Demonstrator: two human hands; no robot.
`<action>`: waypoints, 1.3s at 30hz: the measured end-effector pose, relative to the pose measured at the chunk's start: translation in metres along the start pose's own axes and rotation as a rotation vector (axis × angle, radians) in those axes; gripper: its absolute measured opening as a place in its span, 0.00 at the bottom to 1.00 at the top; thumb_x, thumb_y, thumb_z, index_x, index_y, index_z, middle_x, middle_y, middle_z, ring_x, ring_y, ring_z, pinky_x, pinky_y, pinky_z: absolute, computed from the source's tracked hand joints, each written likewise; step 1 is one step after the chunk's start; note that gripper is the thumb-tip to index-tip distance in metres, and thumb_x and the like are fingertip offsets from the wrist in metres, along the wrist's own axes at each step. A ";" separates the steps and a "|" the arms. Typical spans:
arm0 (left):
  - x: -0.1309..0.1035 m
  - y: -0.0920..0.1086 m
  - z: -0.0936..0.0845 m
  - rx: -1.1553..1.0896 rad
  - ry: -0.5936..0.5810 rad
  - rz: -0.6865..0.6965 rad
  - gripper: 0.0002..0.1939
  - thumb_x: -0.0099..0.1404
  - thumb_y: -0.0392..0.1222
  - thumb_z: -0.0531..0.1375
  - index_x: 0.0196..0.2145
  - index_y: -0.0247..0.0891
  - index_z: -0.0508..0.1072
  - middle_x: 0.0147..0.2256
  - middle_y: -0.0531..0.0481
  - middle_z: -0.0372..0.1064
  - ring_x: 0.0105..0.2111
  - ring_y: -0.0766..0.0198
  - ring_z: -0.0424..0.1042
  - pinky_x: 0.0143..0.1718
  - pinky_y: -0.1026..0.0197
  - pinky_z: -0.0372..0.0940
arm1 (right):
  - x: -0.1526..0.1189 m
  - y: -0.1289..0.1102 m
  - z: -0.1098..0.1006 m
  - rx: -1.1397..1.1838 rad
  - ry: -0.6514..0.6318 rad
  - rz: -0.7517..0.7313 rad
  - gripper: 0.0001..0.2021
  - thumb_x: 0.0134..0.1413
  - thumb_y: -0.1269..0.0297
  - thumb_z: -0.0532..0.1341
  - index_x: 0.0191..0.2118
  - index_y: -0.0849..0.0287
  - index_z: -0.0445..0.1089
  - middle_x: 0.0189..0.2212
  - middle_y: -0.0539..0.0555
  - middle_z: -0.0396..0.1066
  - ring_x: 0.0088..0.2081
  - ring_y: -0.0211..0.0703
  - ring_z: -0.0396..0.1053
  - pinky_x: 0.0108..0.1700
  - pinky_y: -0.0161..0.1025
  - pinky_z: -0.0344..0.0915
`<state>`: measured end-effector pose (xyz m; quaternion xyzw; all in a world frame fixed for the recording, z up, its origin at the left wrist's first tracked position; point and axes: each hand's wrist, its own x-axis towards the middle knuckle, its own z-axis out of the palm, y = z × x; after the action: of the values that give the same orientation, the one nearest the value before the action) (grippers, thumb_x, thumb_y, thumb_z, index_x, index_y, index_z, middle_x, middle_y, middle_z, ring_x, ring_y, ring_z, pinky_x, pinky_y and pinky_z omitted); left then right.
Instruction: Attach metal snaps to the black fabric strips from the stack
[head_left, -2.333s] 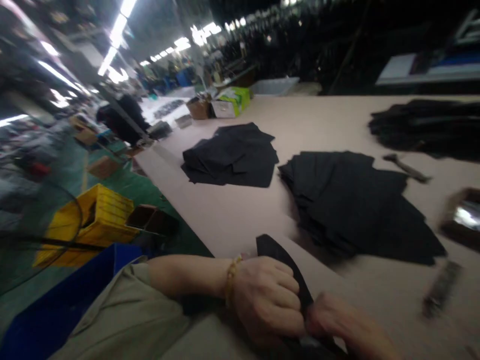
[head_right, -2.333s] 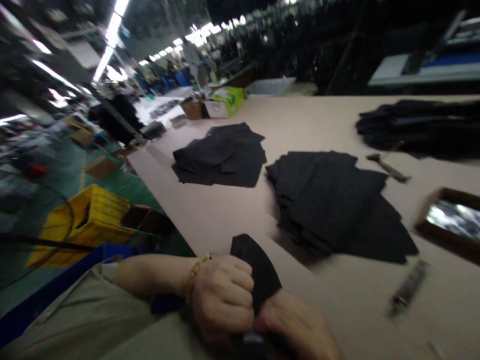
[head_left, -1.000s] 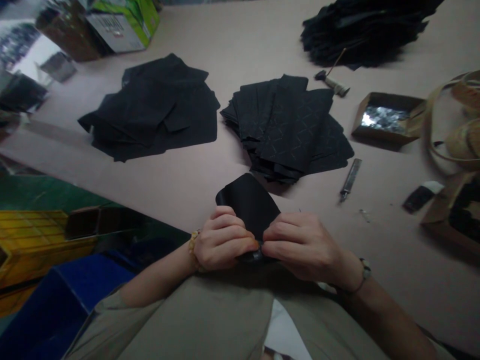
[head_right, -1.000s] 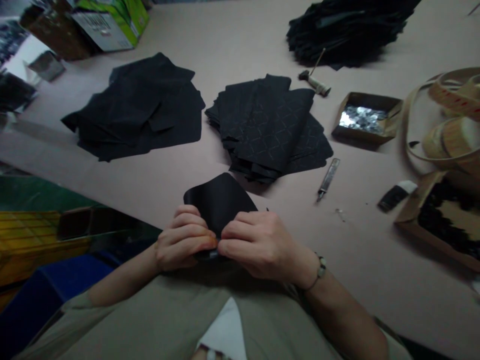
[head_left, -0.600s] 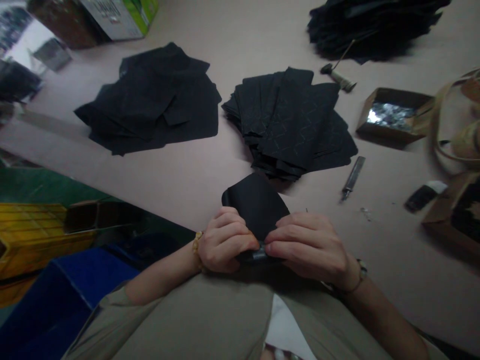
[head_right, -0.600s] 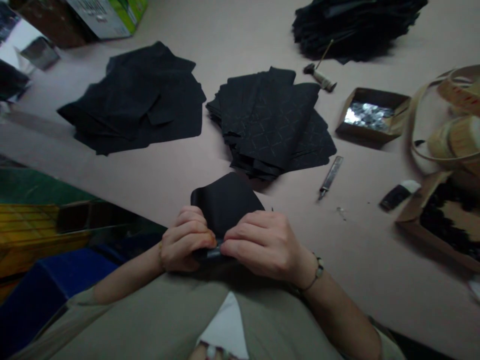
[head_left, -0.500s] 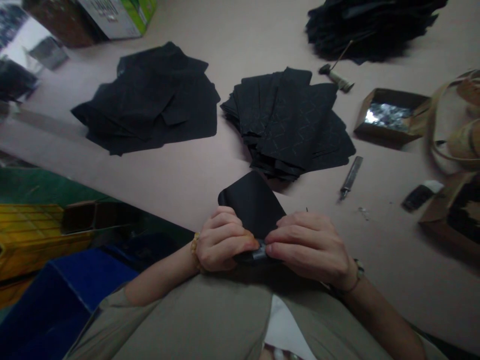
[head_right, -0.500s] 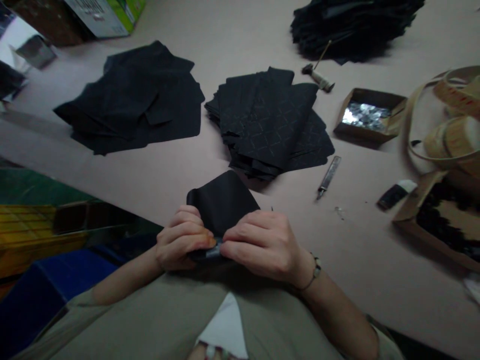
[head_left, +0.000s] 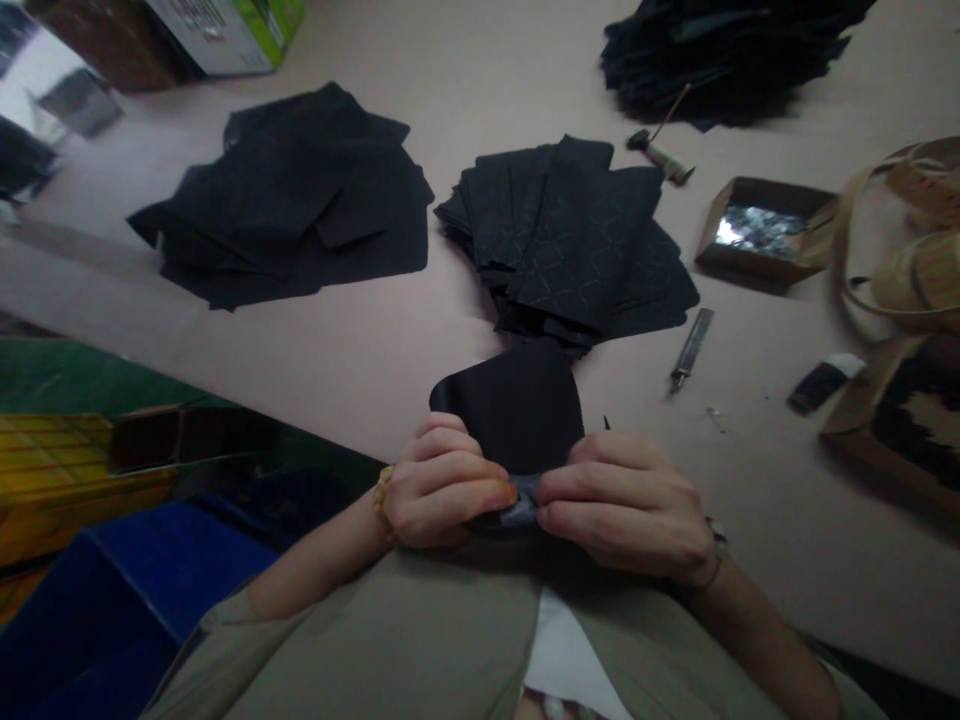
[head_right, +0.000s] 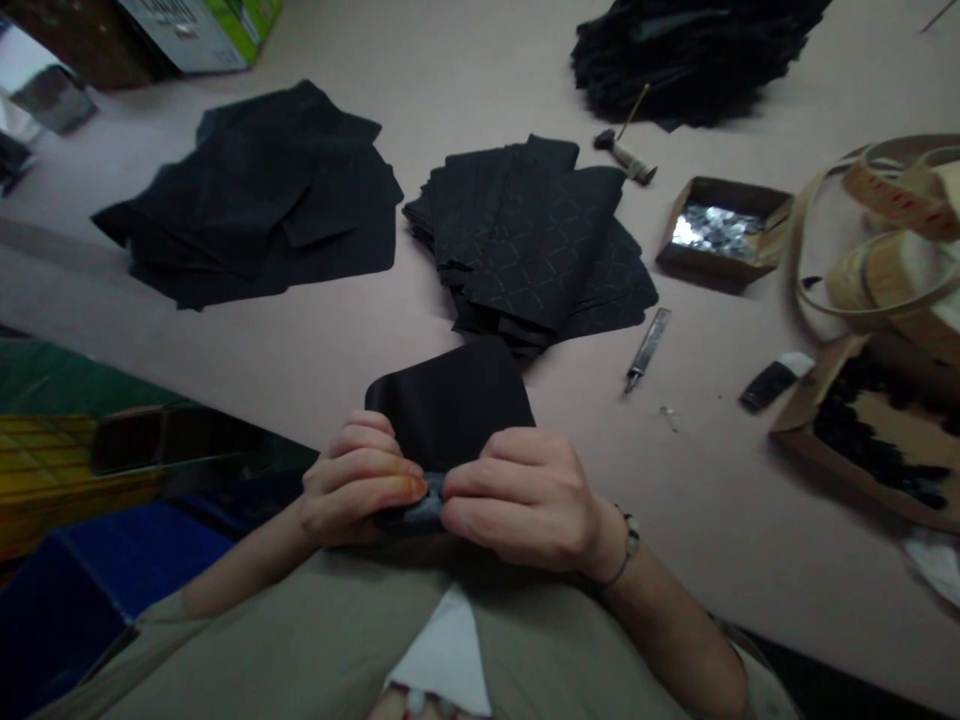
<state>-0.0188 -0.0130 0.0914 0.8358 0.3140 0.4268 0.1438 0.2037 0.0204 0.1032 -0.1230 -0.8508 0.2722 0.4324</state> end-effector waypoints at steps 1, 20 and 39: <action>0.004 0.000 -0.003 -0.015 -0.029 0.039 0.12 0.71 0.43 0.51 0.39 0.39 0.73 0.32 0.48 0.77 0.32 0.63 0.71 0.37 0.57 0.66 | 0.001 0.000 -0.001 -0.008 -0.026 -0.006 0.08 0.64 0.71 0.56 0.35 0.62 0.71 0.33 0.54 0.75 0.29 0.38 0.64 0.30 0.37 0.63; 0.002 -0.008 -0.003 -0.217 0.035 0.008 0.07 0.68 0.41 0.59 0.37 0.35 0.74 0.32 0.46 0.77 0.32 0.63 0.73 0.37 0.57 0.65 | 0.003 -0.001 0.000 -0.063 0.013 0.054 0.07 0.63 0.71 0.59 0.34 0.58 0.72 0.32 0.51 0.77 0.30 0.37 0.65 0.35 0.39 0.63; 0.003 -0.002 -0.001 -0.146 0.103 -0.045 0.07 0.67 0.43 0.59 0.36 0.36 0.73 0.32 0.47 0.77 0.31 0.63 0.73 0.36 0.58 0.66 | 0.005 -0.003 0.009 0.019 0.165 0.179 0.02 0.58 0.71 0.62 0.35 0.58 0.72 0.33 0.53 0.76 0.33 0.40 0.68 0.37 0.41 0.64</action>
<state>-0.0193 -0.0094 0.0932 0.7927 0.3079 0.4877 0.1974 0.1936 0.0172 0.1036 -0.2163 -0.7954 0.3066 0.4759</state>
